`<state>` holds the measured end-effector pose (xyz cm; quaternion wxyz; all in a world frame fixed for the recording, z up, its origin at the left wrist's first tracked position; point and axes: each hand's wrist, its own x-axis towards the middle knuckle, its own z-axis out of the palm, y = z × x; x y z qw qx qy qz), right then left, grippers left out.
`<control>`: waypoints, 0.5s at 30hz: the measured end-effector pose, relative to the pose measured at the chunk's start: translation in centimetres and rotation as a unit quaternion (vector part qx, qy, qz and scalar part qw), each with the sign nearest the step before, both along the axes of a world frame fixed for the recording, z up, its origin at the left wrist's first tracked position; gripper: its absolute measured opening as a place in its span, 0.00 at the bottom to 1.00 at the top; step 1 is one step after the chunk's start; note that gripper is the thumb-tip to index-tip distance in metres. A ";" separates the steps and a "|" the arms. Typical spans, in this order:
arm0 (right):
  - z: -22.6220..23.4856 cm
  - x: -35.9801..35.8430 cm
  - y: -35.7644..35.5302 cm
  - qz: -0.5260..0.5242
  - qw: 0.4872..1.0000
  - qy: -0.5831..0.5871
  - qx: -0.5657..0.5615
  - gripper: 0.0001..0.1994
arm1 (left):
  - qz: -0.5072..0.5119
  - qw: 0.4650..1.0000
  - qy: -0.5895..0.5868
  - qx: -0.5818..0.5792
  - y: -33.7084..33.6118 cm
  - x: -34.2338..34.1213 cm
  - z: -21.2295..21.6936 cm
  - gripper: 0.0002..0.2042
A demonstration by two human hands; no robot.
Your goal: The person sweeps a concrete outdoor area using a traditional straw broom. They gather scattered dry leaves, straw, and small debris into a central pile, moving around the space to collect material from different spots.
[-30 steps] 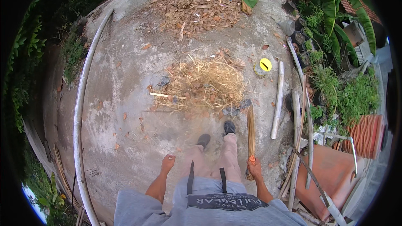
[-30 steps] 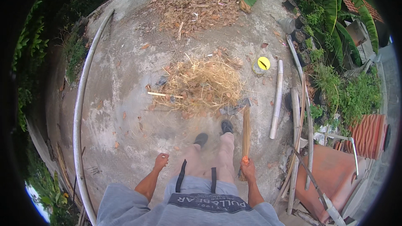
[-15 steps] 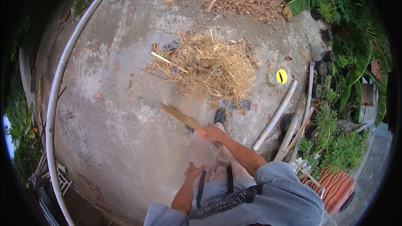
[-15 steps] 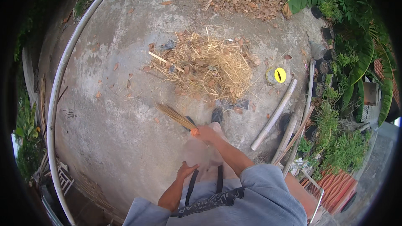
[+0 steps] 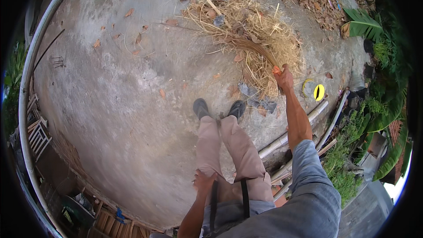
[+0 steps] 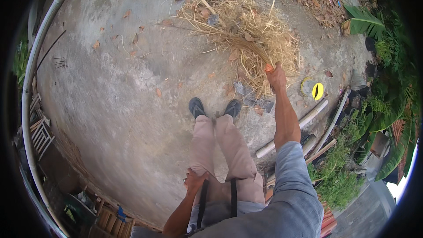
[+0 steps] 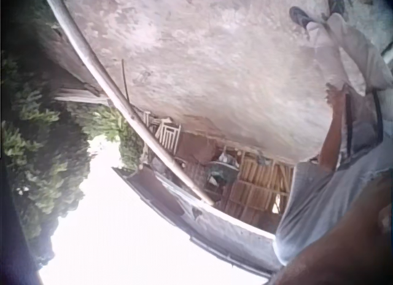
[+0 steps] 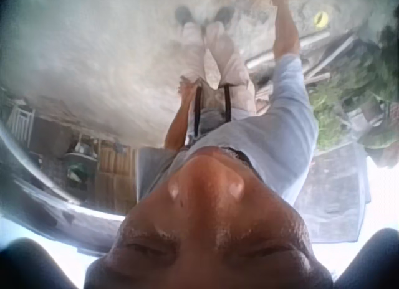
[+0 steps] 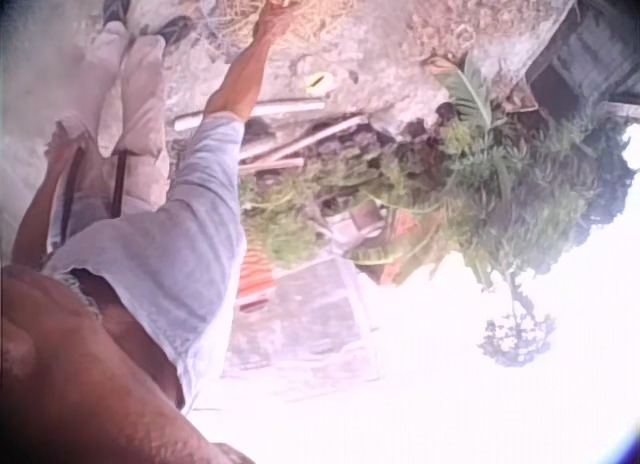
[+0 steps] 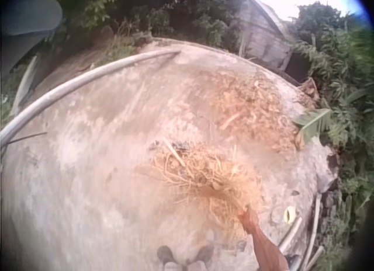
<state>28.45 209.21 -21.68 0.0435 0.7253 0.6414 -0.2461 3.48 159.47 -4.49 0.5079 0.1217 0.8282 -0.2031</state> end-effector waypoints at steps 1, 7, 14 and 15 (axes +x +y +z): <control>-0.1 1.4 2.1 0.003 0.999 -0.020 0.027 0.33 | -0.011 1.000 0.002 0.009 0.5 0.0 -0.1 0.53; -0.6 2.8 11.6 -0.059 0.990 -0.018 0.124 0.29 | -0.019 0.999 0.024 0.030 1.4 -0.2 0.0 0.48; 1.8 -2.0 5.2 -0.160 0.954 0.243 0.066 0.21 | -0.025 1.000 0.016 0.010 1.7 -0.5 -0.4 0.46; 3.5 -6.0 1.6 -0.133 0.944 0.301 0.016 0.21 | -0.012 1.000 0.021 0.004 1.3 -0.2 -0.4 0.46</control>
